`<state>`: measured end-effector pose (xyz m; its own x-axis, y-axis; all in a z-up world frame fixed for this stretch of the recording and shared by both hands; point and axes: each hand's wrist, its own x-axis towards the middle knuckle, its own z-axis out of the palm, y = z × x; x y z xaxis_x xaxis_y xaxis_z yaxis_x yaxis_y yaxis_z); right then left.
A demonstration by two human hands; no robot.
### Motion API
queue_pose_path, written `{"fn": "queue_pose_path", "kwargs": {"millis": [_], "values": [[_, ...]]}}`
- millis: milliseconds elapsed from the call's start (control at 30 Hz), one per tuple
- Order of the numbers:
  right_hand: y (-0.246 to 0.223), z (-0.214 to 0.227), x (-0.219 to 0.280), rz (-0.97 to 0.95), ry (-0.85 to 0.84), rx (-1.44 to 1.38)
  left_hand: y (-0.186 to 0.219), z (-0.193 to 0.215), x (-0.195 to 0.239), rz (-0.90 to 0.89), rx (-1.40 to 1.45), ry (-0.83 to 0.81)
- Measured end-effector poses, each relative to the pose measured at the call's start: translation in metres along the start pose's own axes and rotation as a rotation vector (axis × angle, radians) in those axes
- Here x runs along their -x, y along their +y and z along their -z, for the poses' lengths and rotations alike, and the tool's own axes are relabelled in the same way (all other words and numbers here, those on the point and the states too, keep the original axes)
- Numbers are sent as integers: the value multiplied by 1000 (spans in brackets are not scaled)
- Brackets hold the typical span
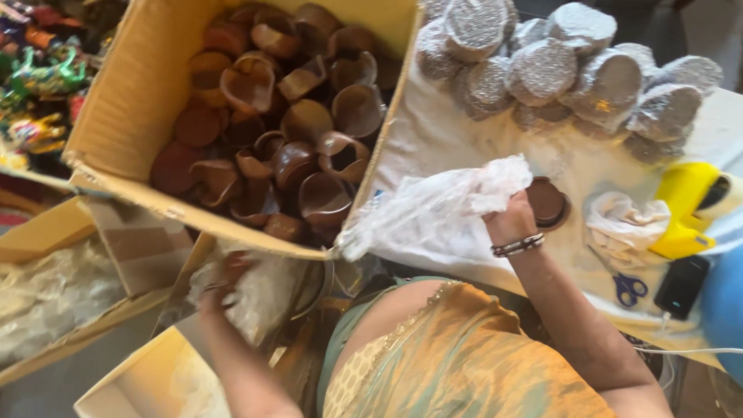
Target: The person wipes a brown ceramic bowl with a white cloth, then places it on a table. They pick up a flat brown ceramic lid from a blue basin and set it on the bowl. Finally, they cut a piece of bubble wrap with scissors and wrap the bowl and lid together.
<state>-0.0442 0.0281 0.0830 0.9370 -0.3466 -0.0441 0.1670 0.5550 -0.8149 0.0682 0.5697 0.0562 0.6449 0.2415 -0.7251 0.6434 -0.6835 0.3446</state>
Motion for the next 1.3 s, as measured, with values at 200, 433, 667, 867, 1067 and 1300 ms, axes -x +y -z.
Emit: {"fn": "queue_pose_path", "kwargs": {"millis": [200,433,667,867,1067,1300], "values": [[-50,36,16,-35,121,-264,-9,100,40,-538,-359,839],[-57,98,29,84,23,54,168,-5,181,-1326,535,586],[-92,85,37,220,-293,252,294,-184,217,-1496,-9,-218],[-94,120,47,206,-101,333,295,-291,196,-1299,-117,-832],[-98,100,56,73,117,174,295,-336,179,-1150,224,-962],[-42,125,56,127,91,217,296,-356,192,-1061,655,-781]]}}
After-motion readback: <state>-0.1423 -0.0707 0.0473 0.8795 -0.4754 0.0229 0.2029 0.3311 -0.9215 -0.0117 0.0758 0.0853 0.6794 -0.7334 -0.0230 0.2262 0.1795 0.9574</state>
